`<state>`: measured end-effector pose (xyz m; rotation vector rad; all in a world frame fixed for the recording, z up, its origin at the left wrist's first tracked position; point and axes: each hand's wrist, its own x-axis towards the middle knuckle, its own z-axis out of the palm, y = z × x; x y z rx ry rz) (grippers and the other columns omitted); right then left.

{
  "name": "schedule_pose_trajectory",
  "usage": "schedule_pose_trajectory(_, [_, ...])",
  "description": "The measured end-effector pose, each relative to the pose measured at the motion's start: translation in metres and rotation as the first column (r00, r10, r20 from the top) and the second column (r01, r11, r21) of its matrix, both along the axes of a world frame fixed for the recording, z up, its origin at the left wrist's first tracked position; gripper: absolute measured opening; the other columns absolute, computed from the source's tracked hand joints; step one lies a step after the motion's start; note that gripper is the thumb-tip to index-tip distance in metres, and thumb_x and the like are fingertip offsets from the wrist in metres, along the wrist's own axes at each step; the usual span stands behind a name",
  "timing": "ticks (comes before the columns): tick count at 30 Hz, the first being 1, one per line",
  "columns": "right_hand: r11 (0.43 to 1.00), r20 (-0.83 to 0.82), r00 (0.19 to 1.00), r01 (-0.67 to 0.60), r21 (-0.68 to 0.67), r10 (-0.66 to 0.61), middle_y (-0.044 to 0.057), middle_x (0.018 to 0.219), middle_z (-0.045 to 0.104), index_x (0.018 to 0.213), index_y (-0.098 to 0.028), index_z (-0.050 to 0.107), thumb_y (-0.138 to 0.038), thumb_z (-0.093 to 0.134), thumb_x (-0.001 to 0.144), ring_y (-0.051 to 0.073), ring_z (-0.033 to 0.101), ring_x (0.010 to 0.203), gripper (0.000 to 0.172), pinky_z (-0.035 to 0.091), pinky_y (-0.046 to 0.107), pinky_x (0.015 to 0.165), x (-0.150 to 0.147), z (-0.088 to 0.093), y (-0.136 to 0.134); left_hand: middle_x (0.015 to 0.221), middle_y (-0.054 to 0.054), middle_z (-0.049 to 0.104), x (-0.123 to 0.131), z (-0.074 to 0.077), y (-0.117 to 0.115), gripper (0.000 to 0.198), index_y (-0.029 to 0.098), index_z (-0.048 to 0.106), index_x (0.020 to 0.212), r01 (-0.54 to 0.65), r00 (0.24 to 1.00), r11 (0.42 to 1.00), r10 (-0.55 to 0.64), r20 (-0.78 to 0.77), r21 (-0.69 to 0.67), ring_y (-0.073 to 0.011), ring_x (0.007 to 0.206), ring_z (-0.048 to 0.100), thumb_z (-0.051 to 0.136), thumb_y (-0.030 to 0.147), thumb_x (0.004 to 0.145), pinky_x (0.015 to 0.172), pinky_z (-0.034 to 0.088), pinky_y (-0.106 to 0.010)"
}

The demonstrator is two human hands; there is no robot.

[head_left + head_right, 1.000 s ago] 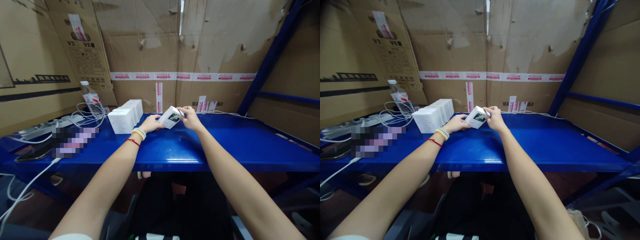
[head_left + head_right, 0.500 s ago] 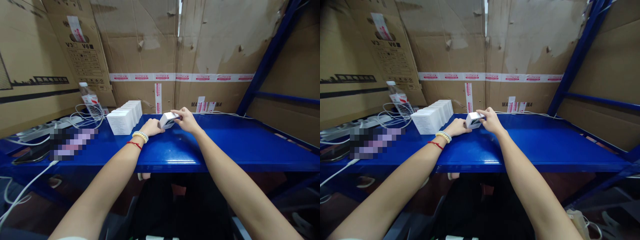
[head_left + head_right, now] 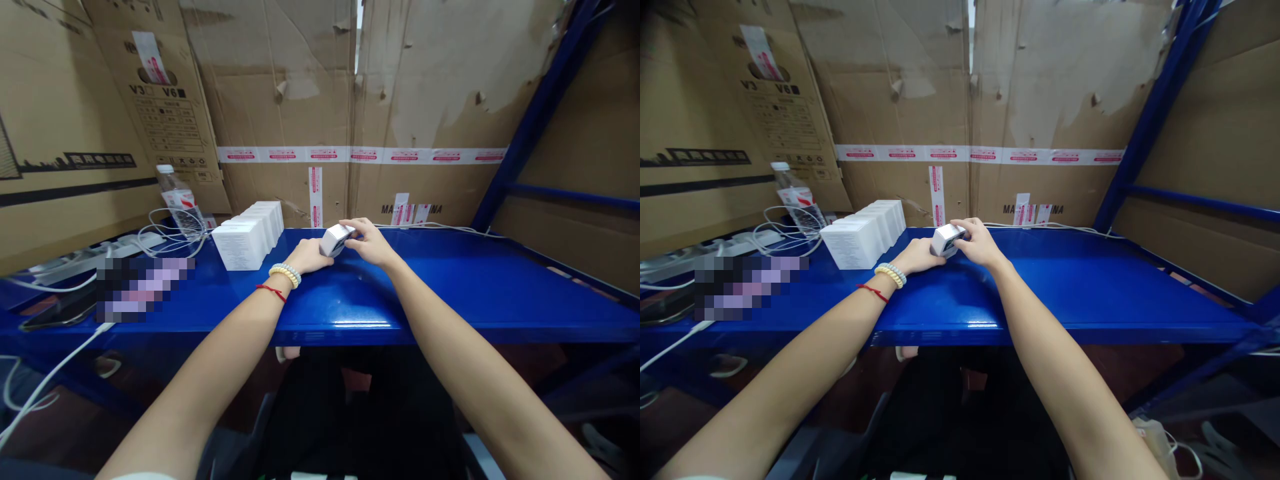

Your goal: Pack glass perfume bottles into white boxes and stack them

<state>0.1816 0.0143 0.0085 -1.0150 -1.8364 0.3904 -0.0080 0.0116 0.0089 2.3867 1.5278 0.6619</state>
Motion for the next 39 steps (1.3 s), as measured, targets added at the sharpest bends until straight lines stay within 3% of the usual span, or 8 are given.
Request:
schedule_pose_trajectory(4, [0.984, -0.190, 0.981, -0.073, -0.165, 0.041, 0.005, 0.104, 0.061, 0.107, -0.022, 0.065, -0.026, 0.058, 0.072, 0.016, 0.060, 0.085, 0.036, 0.053, 0.035, 0.080, -0.004, 0.004, -0.002, 0.093, -0.005, 0.073, 0.005, 0.002, -0.005, 0.034, 0.020, 0.069, 0.098, -0.017, 1.000, 1.000, 0.017, 0.016, -0.022, -0.0263, 0.087, 0.067, 0.063, 0.041, 0.071, 0.075, 0.048, -0.030])
schedule_pose_trajectory(9, [0.915, -0.407, 0.912, -0.116, -0.387, -0.057, 0.005, 0.092, 0.060, 0.112, -0.023, 0.051, -0.026, 0.057, 0.068, 0.016, 0.059, 0.070, 0.044, 0.057, 0.034, 0.062, -0.006, 0.009, -0.005, 0.091, -0.007, 0.069, 0.010, 0.001, -0.007, 0.034, 0.020, 0.069, 0.101, 0.011, 0.999, 0.999, -0.009, -0.042, 0.042, -0.0267, 0.090, 0.065, 0.063, 0.036, 0.072, 0.080, 0.048, -0.032])
schedule_pose_trajectory(14, [0.837, -0.523, 0.842, -0.189, -0.514, -0.132, 0.005, 0.070, 0.053, 0.077, -0.018, 0.051, -0.019, 0.052, 0.058, 0.020, 0.058, 0.065, 0.018, 0.057, 0.043, 0.060, -0.006, 0.010, -0.005, 0.112, -0.010, 0.054, 0.015, -0.002, -0.012, 0.053, 0.027, 0.058, 0.124, -0.007, 0.986, 0.990, 0.031, -0.164, 0.140, -0.0282, 0.096, 0.063, 0.064, 0.037, 0.072, 0.088, 0.048, -0.037])
schedule_pose_trajectory(17, [0.834, -0.539, 0.831, -0.195, -0.516, -0.139, 0.006, 0.067, 0.053, 0.070, -0.019, 0.050, -0.018, 0.050, 0.054, 0.022, 0.057, 0.065, 0.017, 0.056, 0.044, 0.060, -0.007, 0.010, -0.005, 0.117, -0.011, 0.049, 0.015, -0.002, -0.015, 0.056, 0.027, 0.054, 0.129, 0.007, 0.976, 0.987, 0.028, -0.217, 0.159, -0.0283, 0.093, 0.064, 0.062, 0.035, 0.074, 0.088, 0.048, -0.039])
schedule_pose_trajectory(24, [0.805, -0.546, 0.807, -0.160, -0.571, -0.227, 0.004, 0.063, 0.051, 0.071, -0.018, 0.052, -0.015, 0.048, 0.050, 0.018, 0.052, 0.058, 0.021, 0.049, 0.033, 0.049, -0.010, 0.013, -0.009, 0.109, -0.013, 0.055, 0.016, -0.001, -0.018, 0.053, 0.020, 0.055, 0.127, 0.071, 0.953, 0.972, 0.000, -0.304, 0.223, -0.0308, 0.097, 0.062, 0.058, 0.036, 0.076, 0.086, 0.048, -0.039])
schedule_pose_trajectory(32, [0.807, -0.665, 0.743, -0.349, -0.478, -0.073, 0.002, 0.073, 0.059, 0.095, -0.020, 0.056, -0.012, 0.047, 0.047, 0.019, 0.060, 0.065, 0.050, 0.058, 0.039, 0.059, -0.003, 0.018, -0.017, 0.101, -0.008, 0.067, 0.006, -0.001, -0.003, 0.036, 0.021, 0.063, 0.106, 0.015, 0.993, 0.990, 0.002, -0.120, 0.143, -0.0289, 0.096, 0.064, 0.061, 0.037, 0.073, 0.082, 0.048, -0.036])
schedule_pose_trajectory(35, [0.852, -0.585, 0.811, -0.311, -0.421, 0.007, 0.003, 0.089, 0.065, 0.102, -0.021, 0.058, -0.010, 0.050, 0.049, 0.018, 0.061, 0.071, 0.055, 0.058, 0.036, 0.059, -0.002, 0.015, -0.014, 0.106, -0.009, 0.070, 0.002, -0.003, 0.004, 0.041, 0.020, 0.061, 0.110, -0.043, 0.999, 0.997, 0.044, -0.001, 0.070, -0.0290, 0.097, 0.065, 0.062, 0.038, 0.073, 0.082, 0.048, -0.035])
schedule_pose_trajectory(39, [0.955, -0.266, 0.964, -0.058, -0.292, -0.023, 0.006, 0.107, 0.067, 0.111, -0.019, 0.063, -0.009, 0.054, 0.053, 0.021, 0.062, 0.088, 0.060, 0.058, 0.043, 0.079, -0.003, 0.006, -0.007, 0.104, -0.011, 0.071, -0.001, -0.005, 0.011, 0.041, 0.018, 0.063, 0.106, -0.079, 0.994, 0.997, 0.079, 0.078, 0.001, -0.0302, 0.095, 0.066, 0.064, 0.039, 0.071, 0.079, 0.048, -0.035])
